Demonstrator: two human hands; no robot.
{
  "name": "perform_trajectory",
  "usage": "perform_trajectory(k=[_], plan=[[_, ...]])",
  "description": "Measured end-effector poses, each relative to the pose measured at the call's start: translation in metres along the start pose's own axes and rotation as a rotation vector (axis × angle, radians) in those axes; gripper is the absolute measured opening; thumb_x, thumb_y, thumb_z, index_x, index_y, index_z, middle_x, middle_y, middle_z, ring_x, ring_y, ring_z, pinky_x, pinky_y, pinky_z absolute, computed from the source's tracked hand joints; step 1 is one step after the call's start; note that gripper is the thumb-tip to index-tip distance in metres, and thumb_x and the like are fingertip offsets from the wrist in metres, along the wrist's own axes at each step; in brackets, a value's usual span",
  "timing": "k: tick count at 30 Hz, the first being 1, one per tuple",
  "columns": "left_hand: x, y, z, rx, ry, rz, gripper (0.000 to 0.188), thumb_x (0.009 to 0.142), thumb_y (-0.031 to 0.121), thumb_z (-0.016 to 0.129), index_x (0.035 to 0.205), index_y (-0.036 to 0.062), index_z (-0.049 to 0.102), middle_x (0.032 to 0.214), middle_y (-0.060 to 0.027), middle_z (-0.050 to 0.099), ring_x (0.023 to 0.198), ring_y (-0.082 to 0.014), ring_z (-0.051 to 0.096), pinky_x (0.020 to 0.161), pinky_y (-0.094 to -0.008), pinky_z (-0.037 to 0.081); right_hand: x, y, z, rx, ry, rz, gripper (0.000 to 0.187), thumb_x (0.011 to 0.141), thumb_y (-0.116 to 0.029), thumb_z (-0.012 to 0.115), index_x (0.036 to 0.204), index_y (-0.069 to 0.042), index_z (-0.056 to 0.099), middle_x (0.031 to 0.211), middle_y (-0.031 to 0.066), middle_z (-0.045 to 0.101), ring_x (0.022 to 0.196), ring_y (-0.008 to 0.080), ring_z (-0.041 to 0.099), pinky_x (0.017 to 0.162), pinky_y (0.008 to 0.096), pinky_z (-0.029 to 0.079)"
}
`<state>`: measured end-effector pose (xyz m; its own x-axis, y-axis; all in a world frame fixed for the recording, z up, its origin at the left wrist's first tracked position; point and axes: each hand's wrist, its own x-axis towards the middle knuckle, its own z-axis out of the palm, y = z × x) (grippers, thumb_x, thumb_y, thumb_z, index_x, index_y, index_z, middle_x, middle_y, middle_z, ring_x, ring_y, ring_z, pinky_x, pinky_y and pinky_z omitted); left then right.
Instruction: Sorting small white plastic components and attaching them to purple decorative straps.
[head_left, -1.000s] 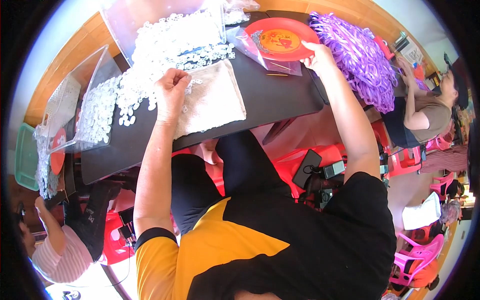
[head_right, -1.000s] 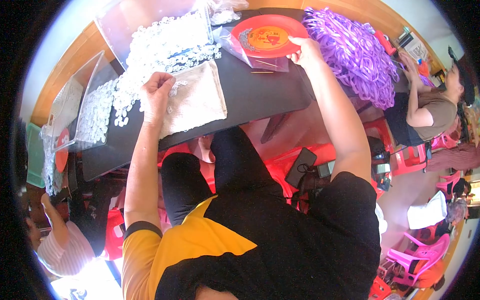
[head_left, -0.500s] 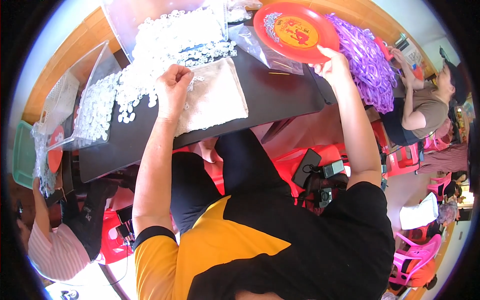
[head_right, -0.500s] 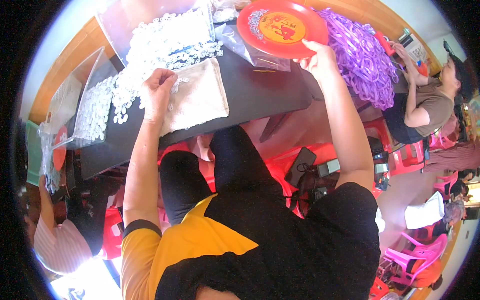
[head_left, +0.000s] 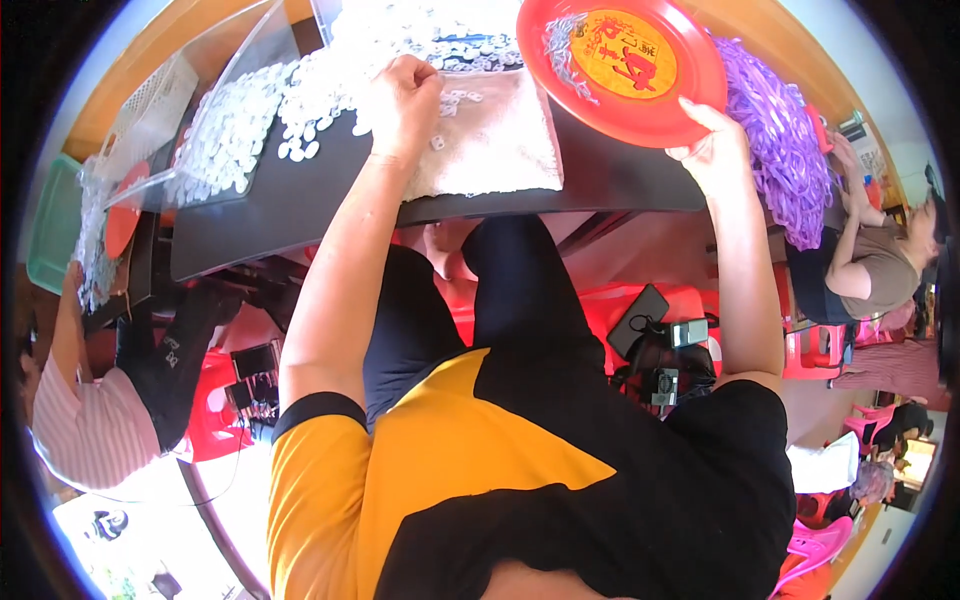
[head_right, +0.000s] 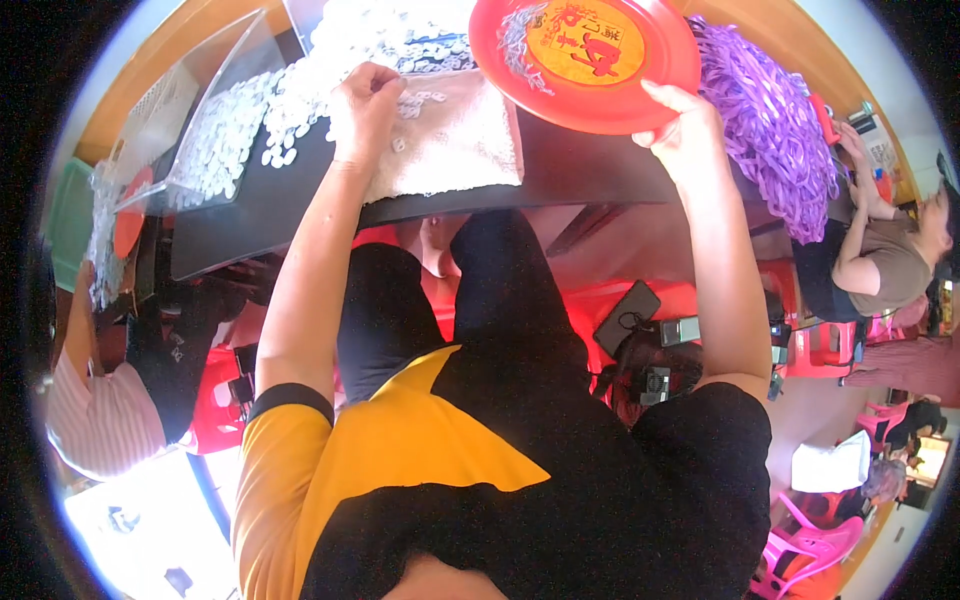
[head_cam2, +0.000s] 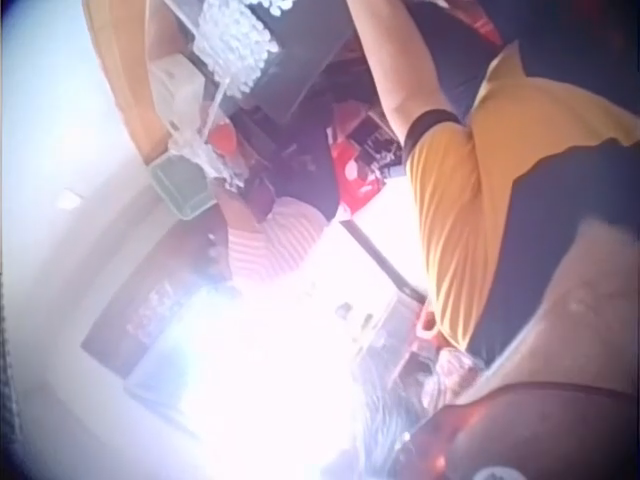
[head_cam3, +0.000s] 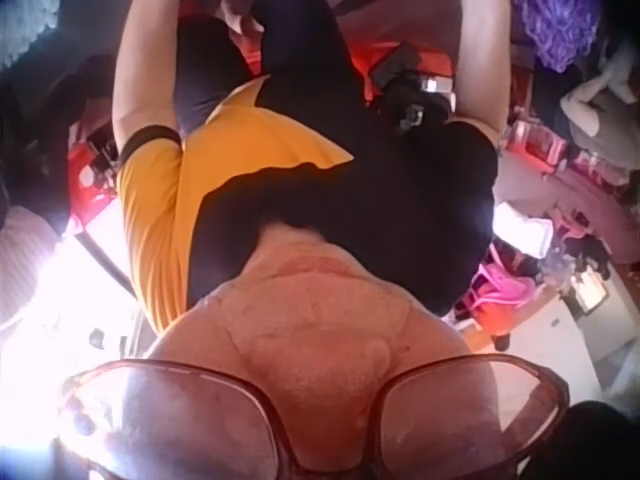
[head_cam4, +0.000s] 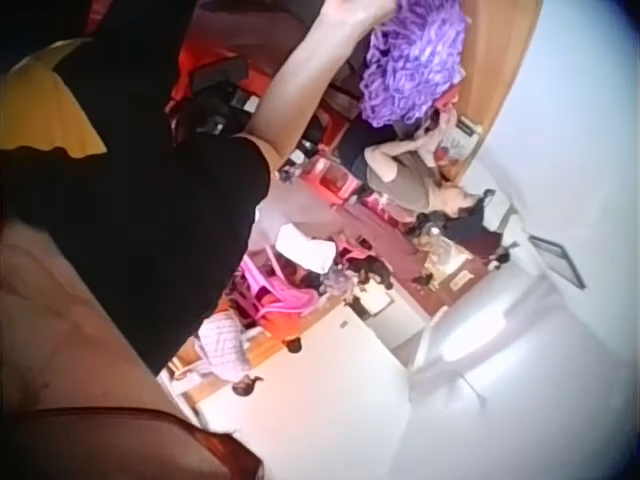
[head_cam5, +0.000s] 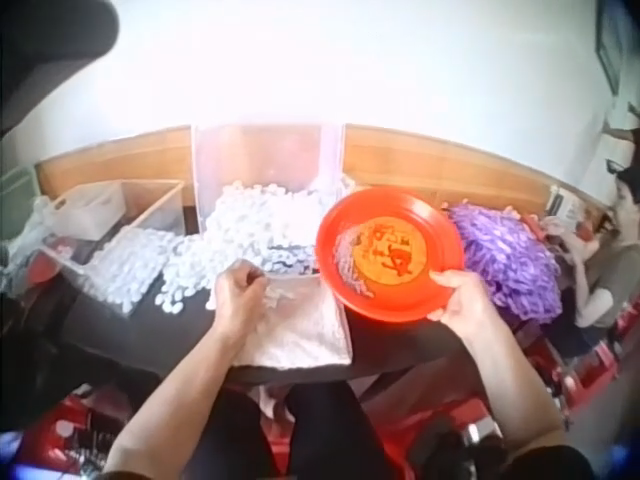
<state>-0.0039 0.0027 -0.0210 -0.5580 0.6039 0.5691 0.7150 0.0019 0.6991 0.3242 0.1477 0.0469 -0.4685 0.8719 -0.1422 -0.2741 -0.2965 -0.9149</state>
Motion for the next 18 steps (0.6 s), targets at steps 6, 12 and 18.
perform_trajectory(k=[6,12,18], plan=[[-0.002,0.004,0.002,0.146,-0.087,0.111,0.012,0.072,0.016,0.068,0.077,0.006,0.067,0.086,-0.0131,0.063,0.091,-0.0305,0.056,0.083,-0.0401,0.046,-0.012,0.01,0.034,-0.113,-0.028,-0.088,0.025,0.081,-0.006,0.066,0.105,-0.005,0.058,0.09,0.0073,0.065,0.066,0.0173,0.06,0.049,0.0289,0.041],[-0.002,0.0,0.0,0.35,-0.039,0.181,0.016,0.069,0.018,0.07,0.082,0.0082,0.069,0.089,-0.01,0.062,0.094,-0.0311,0.055,0.085,-0.0402,0.046,-0.021,0.014,0.056,-0.192,0.004,-0.166,0.027,0.079,-0.005,0.065,0.106,-0.003,0.059,0.089,0.0086,0.066,0.065,0.018,0.06,0.05,0.0301,0.043],[-0.002,-0.006,0.002,0.329,0.089,0.062,0.013,0.071,0.016,0.068,0.081,0.0074,0.07,0.091,-0.012,0.062,0.095,-0.0326,0.055,0.085,-0.0405,0.046,-0.021,0.017,0.066,-0.205,-0.014,-0.21,0.027,0.076,-0.005,0.066,0.103,0.0,0.061,0.088,0.0098,0.066,0.064,0.0191,0.061,0.053,0.0308,0.047]])
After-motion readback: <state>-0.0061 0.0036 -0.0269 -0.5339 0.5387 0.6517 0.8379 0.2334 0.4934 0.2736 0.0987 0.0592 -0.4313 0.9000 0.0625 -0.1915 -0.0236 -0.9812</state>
